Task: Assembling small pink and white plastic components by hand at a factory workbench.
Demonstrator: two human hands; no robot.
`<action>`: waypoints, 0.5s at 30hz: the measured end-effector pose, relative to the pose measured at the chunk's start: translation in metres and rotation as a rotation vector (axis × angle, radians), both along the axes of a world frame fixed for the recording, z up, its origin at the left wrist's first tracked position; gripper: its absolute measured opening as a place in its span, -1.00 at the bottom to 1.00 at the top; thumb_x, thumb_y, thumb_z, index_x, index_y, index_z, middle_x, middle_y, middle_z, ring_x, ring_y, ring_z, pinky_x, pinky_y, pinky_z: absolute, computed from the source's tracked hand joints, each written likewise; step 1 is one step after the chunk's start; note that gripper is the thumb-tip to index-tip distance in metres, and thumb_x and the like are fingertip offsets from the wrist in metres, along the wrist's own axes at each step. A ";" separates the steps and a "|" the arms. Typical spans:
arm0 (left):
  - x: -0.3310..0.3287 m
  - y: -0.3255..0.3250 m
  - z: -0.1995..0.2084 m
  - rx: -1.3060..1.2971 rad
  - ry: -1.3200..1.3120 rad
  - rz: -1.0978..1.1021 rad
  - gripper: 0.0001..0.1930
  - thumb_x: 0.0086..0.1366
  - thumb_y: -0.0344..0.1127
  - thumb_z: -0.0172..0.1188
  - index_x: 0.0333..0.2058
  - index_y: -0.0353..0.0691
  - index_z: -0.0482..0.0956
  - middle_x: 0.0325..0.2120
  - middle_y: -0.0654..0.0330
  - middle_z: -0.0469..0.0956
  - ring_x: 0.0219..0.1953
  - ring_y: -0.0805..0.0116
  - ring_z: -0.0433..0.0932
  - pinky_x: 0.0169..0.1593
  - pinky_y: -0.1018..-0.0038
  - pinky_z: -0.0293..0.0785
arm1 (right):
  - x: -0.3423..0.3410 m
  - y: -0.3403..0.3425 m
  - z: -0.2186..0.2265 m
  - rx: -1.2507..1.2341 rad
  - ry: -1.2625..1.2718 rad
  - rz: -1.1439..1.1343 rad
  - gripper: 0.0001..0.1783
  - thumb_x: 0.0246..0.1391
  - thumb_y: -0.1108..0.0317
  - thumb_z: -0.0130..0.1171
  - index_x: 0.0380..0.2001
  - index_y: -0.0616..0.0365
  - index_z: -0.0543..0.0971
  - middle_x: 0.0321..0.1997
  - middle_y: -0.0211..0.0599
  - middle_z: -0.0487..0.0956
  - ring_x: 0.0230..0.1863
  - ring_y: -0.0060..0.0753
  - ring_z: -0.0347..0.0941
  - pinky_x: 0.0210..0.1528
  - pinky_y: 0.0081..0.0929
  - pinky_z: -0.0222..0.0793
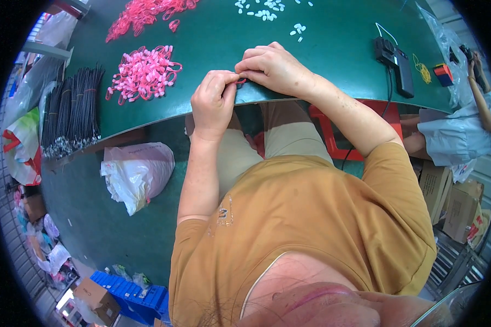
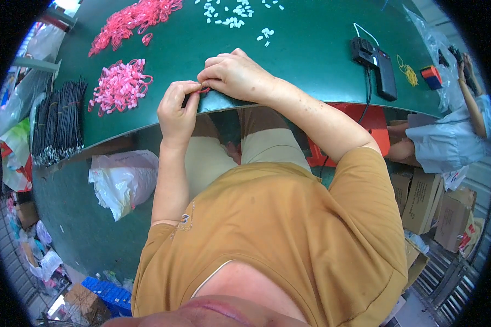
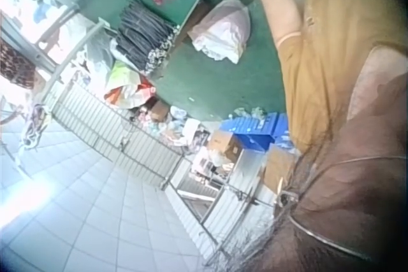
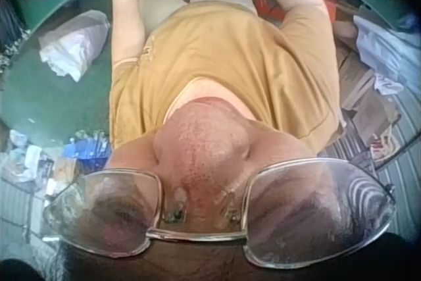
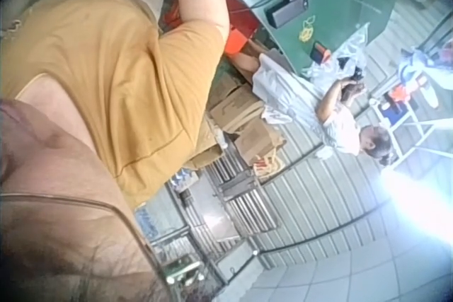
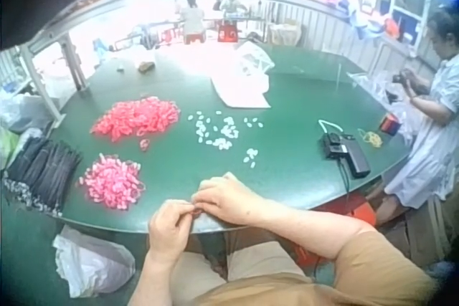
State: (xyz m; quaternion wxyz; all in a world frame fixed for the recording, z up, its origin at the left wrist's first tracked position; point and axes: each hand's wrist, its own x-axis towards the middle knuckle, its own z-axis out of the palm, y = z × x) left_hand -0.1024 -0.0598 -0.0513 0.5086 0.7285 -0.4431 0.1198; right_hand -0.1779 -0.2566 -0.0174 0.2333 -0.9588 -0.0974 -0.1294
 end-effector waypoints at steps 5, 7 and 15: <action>-0.002 0.000 0.001 0.019 0.026 0.015 -0.83 0.20 -0.66 0.36 -0.27 -0.27 0.67 -0.27 0.09 0.72 -0.19 0.19 0.73 -0.08 0.38 0.65 | 0.004 0.002 0.017 -0.162 0.067 0.056 -0.79 0.34 0.19 0.26 -0.07 -0.05 0.75 -0.20 -0.48 0.63 -0.04 -0.37 0.59 0.13 -0.28 0.28; -0.001 -0.001 0.001 -0.013 -0.007 0.019 -0.85 0.21 -0.61 0.37 -0.30 -0.22 0.64 -0.30 0.15 0.71 -0.25 0.17 0.74 -0.20 0.33 0.67 | 0.009 -0.004 0.020 -0.184 0.104 0.088 -0.78 0.34 0.18 0.26 -0.06 -0.04 0.75 -0.20 -0.46 0.63 -0.05 -0.37 0.60 0.12 -0.27 0.30; -0.002 0.000 0.001 -0.002 0.012 0.002 -0.84 0.20 -0.64 0.36 -0.29 -0.25 0.65 -0.30 0.12 0.72 -0.22 0.18 0.73 -0.13 0.36 0.66 | 0.015 -0.014 0.017 0.094 0.167 0.094 -0.76 0.30 0.18 0.28 -0.16 0.06 0.78 -0.22 -0.34 0.70 -0.20 -0.19 0.68 0.00 -0.28 0.56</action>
